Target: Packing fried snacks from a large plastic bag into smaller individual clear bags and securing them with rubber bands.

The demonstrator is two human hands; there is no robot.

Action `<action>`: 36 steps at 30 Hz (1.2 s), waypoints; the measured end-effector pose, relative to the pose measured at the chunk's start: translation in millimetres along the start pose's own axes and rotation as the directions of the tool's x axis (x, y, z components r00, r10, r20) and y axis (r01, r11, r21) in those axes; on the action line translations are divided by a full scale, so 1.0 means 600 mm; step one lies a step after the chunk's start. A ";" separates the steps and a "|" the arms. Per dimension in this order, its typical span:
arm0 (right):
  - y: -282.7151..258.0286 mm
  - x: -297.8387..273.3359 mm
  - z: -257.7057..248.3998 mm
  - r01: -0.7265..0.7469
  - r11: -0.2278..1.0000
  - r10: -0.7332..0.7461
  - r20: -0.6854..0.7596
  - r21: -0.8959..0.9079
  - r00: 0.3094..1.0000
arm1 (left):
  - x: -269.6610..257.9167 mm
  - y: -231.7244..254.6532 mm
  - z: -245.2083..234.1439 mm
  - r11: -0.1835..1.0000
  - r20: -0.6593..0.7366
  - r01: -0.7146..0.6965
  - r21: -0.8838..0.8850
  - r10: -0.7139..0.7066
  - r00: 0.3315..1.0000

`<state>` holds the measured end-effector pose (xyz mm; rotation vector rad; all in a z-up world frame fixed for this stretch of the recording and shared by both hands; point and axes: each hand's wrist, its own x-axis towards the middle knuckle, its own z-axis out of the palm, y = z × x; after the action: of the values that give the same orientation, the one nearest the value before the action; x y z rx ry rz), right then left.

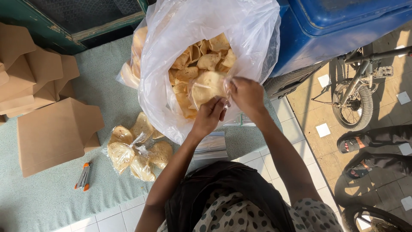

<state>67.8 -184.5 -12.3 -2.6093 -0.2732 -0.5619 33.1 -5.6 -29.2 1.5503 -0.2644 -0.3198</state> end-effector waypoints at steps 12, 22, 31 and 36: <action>-0.001 0.052 -0.130 0.290 0.948 -0.318 0.379 0.130 0.869 | -0.029 0.113 -0.115 0.658 0.170 -0.546 0.519 0.546 0.820; -0.118 0.060 -0.321 0.386 0.814 -0.546 0.345 0.434 0.763 | 0.028 0.152 -0.015 0.678 0.658 -0.721 0.144 0.478 0.582; -0.042 0.003 -0.265 0.260 0.927 -0.346 0.346 0.272 0.872 | 0.003 0.071 0.040 0.988 0.554 0.029 -0.154 0.062 0.830; -0.044 -0.028 -0.300 0.250 0.890 -0.225 -0.108 0.382 0.968 | 0.005 -0.022 0.029 0.965 0.743 0.190 -0.180 0.007 0.669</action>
<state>-16.3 -248.0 137.1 -2.1771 -0.6256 -0.5972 29.0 -22.4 -42.3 1.1146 -0.7584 -1.0401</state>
